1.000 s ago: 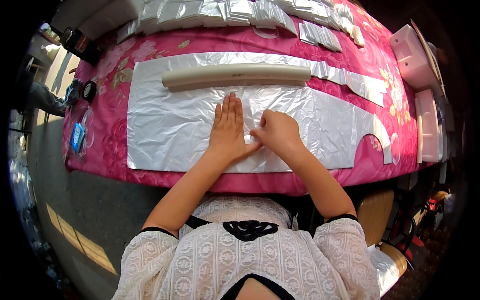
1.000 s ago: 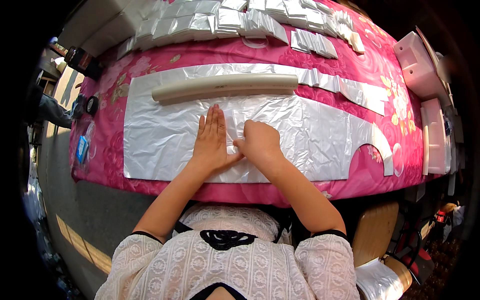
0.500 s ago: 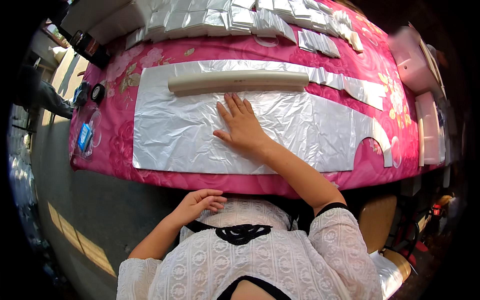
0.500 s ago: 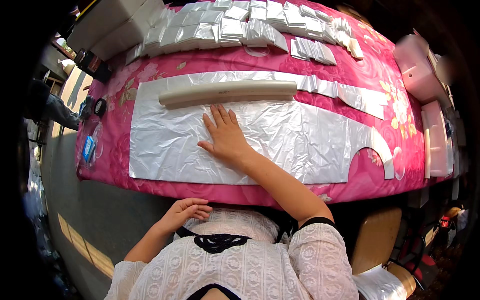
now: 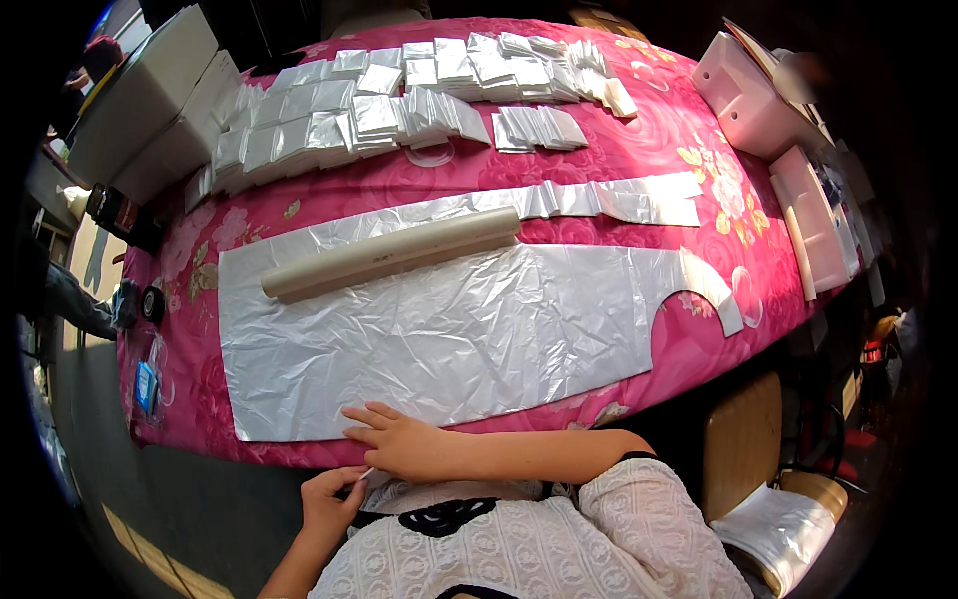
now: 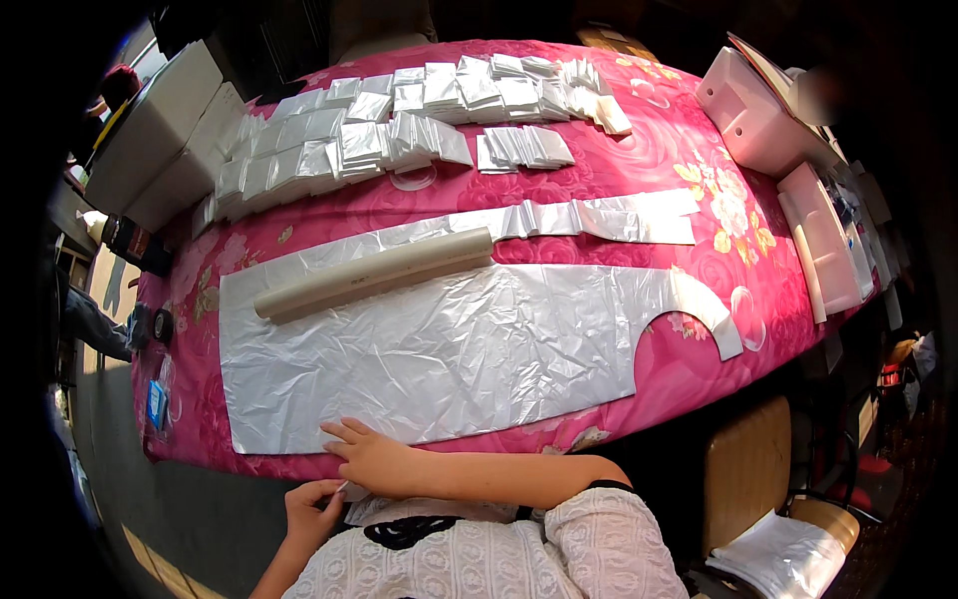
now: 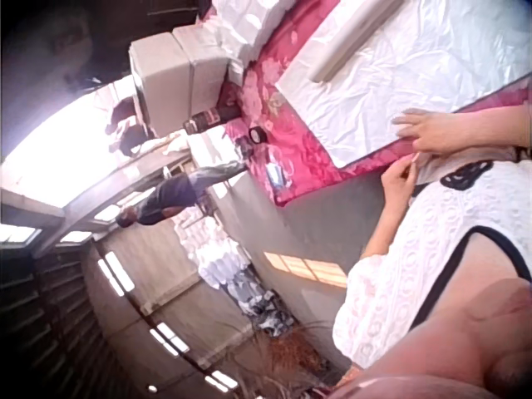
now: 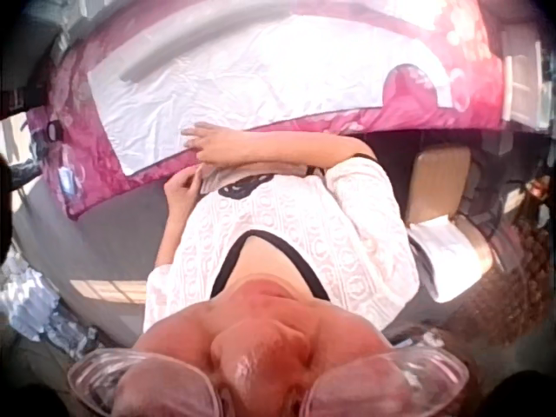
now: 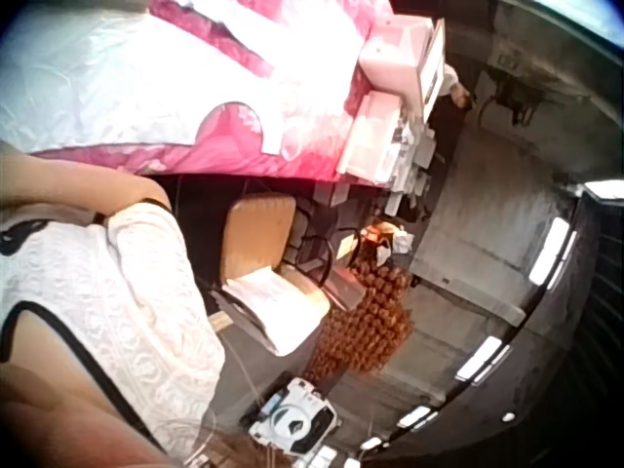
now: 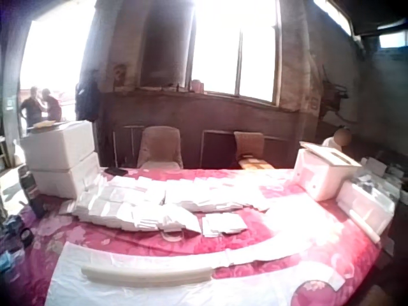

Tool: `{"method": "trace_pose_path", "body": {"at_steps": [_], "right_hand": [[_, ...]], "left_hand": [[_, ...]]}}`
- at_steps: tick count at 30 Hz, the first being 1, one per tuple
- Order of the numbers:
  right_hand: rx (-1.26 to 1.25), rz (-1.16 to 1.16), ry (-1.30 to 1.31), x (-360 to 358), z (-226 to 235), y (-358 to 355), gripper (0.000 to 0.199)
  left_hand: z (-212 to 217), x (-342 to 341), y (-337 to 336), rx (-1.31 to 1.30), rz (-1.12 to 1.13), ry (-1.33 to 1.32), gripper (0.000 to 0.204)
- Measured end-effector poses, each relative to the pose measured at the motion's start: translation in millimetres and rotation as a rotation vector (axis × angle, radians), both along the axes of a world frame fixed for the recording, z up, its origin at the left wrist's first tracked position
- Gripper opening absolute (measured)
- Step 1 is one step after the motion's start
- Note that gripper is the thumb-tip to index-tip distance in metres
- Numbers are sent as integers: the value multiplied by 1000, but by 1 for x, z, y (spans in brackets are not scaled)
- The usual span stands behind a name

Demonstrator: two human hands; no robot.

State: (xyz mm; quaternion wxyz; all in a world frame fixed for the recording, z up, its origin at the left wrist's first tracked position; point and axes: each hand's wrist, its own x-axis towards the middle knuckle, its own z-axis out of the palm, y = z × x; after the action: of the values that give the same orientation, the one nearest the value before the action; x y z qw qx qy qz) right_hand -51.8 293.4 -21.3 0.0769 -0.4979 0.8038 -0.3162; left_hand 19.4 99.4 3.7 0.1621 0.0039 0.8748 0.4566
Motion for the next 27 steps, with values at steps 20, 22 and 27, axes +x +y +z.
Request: {"method": "trace_pose_path", "body": {"at_steps": [20,22,27], "right_hand": [[134,-1696,-60,-307,-16,352,37],[293,-1810,278,-298,-4,322,40],[-59,-902,175,-246,27,242,45]], "left_hand": [[-4,-46,27,449,61,-17,20],[-1,-42,26,442,83,-12,20],[2,-45,28,445,50,-9,21]]}}
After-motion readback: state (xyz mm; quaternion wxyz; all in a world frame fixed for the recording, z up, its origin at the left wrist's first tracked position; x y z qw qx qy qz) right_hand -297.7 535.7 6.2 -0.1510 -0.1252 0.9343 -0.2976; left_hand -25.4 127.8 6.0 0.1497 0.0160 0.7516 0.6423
